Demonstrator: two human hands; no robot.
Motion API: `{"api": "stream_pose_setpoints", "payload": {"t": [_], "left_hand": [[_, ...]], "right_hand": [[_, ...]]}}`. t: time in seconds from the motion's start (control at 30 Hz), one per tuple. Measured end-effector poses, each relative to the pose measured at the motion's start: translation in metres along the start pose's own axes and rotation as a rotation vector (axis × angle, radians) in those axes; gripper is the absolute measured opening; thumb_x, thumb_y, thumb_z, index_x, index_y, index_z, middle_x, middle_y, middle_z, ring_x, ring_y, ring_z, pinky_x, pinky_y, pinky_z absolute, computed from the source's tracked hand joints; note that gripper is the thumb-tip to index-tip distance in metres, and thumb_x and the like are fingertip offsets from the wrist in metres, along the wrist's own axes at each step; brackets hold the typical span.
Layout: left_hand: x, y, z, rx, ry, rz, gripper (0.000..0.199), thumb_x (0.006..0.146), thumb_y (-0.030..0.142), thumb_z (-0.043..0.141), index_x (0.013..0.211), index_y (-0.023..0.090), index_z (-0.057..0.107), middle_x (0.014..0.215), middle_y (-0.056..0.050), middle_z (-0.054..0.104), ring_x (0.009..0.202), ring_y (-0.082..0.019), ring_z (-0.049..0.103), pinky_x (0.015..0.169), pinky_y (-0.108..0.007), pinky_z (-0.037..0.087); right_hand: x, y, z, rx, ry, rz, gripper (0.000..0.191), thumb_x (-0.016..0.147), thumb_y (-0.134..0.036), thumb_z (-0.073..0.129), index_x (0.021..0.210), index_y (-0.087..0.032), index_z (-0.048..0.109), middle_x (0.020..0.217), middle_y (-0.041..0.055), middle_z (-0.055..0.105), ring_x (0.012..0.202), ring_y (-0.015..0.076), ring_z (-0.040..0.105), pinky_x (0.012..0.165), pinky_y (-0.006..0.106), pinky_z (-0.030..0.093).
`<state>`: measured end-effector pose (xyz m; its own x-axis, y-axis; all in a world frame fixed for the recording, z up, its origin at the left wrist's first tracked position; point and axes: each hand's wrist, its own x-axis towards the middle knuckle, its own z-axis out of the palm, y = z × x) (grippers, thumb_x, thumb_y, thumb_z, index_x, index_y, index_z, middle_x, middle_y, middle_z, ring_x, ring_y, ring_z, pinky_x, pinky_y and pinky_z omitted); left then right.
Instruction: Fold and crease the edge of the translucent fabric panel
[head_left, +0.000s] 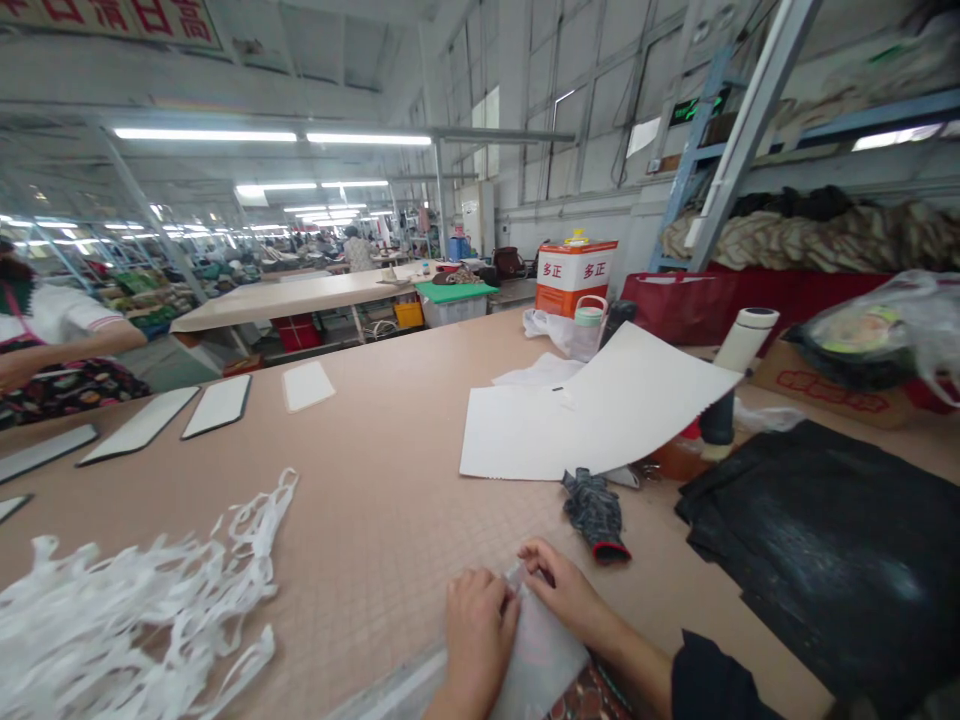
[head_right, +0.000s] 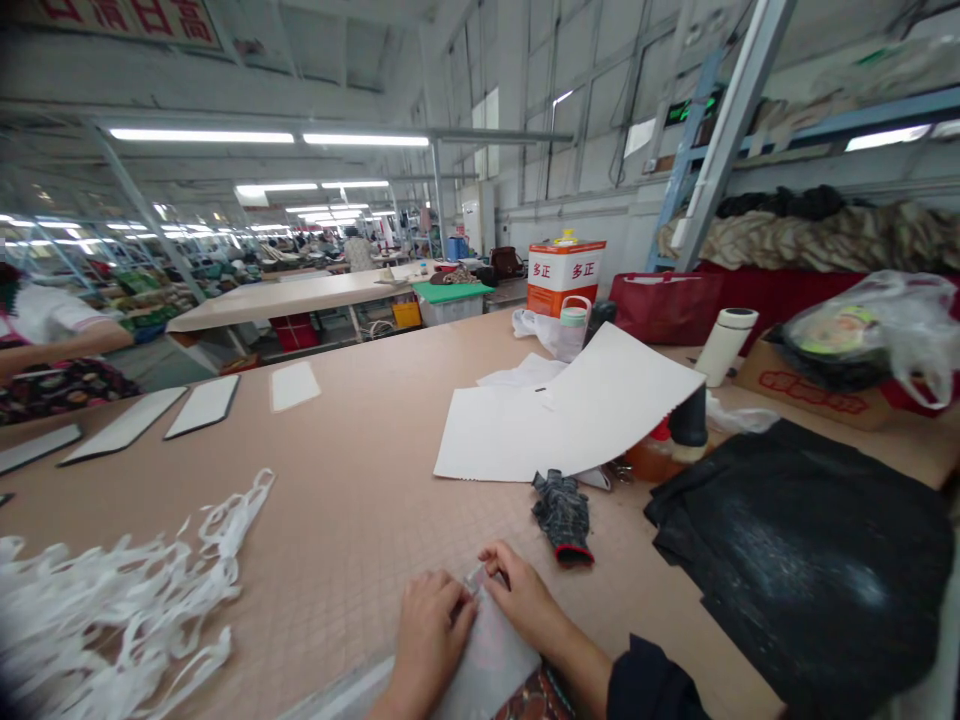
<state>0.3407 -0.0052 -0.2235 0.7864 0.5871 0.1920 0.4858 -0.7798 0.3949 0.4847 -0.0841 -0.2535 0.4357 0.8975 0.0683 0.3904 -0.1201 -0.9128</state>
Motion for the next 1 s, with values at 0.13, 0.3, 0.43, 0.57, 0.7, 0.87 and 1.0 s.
{"api": "stream_pose_setpoints", "payload": {"t": [0.13, 0.3, 0.43, 0.57, 0.7, 0.87, 1.0], "left_hand": [[-0.004, -0.003, 0.011, 0.108, 0.063, 0.141, 0.010, 0.081, 0.018, 0.053, 0.080, 0.023, 0.061, 0.078, 0.001, 0.058, 0.077, -0.017, 0.052, 0.070, -0.032, 0.037], [-0.009, -0.006, 0.017, 0.244, 0.047, 0.241, 0.023, 0.078, 0.011, 0.055, 0.098, 0.021, 0.058, 0.085, -0.002, 0.058, 0.078, -0.019, 0.053, 0.068, -0.033, 0.043], [-0.010, -0.004, 0.017, 0.285, 0.013, 0.303, 0.028, 0.077, 0.006, 0.053, 0.103, 0.017, 0.056, 0.093, -0.005, 0.058, 0.082, -0.021, 0.054, 0.071, -0.035, 0.047], [-0.011, -0.001, 0.017, 0.306, -0.020, 0.302, 0.034, 0.076, 0.005, 0.052, 0.109, 0.014, 0.054, 0.096, -0.007, 0.058, 0.083, -0.022, 0.054, 0.071, -0.038, 0.048], [-0.011, 0.001, 0.015, 0.318, -0.035, 0.297, 0.036, 0.076, 0.003, 0.049, 0.111, 0.011, 0.052, 0.096, -0.008, 0.058, 0.083, -0.022, 0.054, 0.071, -0.038, 0.048], [-0.011, 0.003, 0.013, 0.345, -0.043, 0.296, 0.036, 0.077, 0.001, 0.046, 0.110, 0.011, 0.052, 0.098, -0.008, 0.059, 0.085, -0.023, 0.054, 0.072, -0.038, 0.048], [-0.010, 0.005, 0.012, 0.345, -0.078, 0.275, 0.035, 0.077, 0.003, 0.046, 0.110, 0.012, 0.053, 0.099, -0.008, 0.059, 0.084, -0.023, 0.054, 0.072, -0.039, 0.048]], "right_hand": [[-0.003, -0.005, 0.002, -0.179, 0.055, -0.038, 0.022, 0.071, -0.011, 0.045, 0.090, -0.020, 0.049, 0.084, 0.0024, 0.056, 0.082, 0.0168, 0.053, 0.077, 0.030, 0.042], [-0.002, -0.020, -0.002, -0.493, 0.006, -0.140, 0.015, 0.074, -0.008, 0.044, 0.077, -0.019, 0.053, 0.086, 0.0036, 0.054, 0.086, 0.0172, 0.049, 0.076, 0.028, 0.039], [0.007, -0.027, -0.008, -0.620, -0.119, -0.127, 0.015, 0.077, -0.011, 0.046, 0.073, -0.019, 0.058, 0.083, 0.0031, 0.056, 0.086, 0.0166, 0.049, 0.076, 0.027, 0.038], [0.019, -0.031, -0.012, -0.597, -0.207, -0.041, 0.013, 0.075, -0.017, 0.049, 0.070, -0.017, 0.061, 0.081, 0.0033, 0.059, 0.082, 0.0154, 0.051, 0.074, 0.025, 0.036], [0.026, -0.033, -0.013, -0.586, -0.232, 0.004, 0.014, 0.073, -0.022, 0.049, 0.072, -0.017, 0.063, 0.078, 0.0033, 0.061, 0.075, 0.0149, 0.053, 0.067, 0.023, 0.036], [0.029, -0.031, -0.010, -0.606, -0.230, 0.050, 0.014, 0.068, -0.017, 0.049, 0.074, -0.016, 0.062, 0.078, 0.0037, 0.062, 0.072, 0.0142, 0.052, 0.062, 0.022, 0.034], [0.029, -0.032, -0.006, -0.637, -0.227, 0.067, 0.014, 0.066, -0.013, 0.048, 0.073, -0.016, 0.060, 0.077, 0.0039, 0.062, 0.071, 0.0141, 0.051, 0.061, 0.022, 0.033]]}}
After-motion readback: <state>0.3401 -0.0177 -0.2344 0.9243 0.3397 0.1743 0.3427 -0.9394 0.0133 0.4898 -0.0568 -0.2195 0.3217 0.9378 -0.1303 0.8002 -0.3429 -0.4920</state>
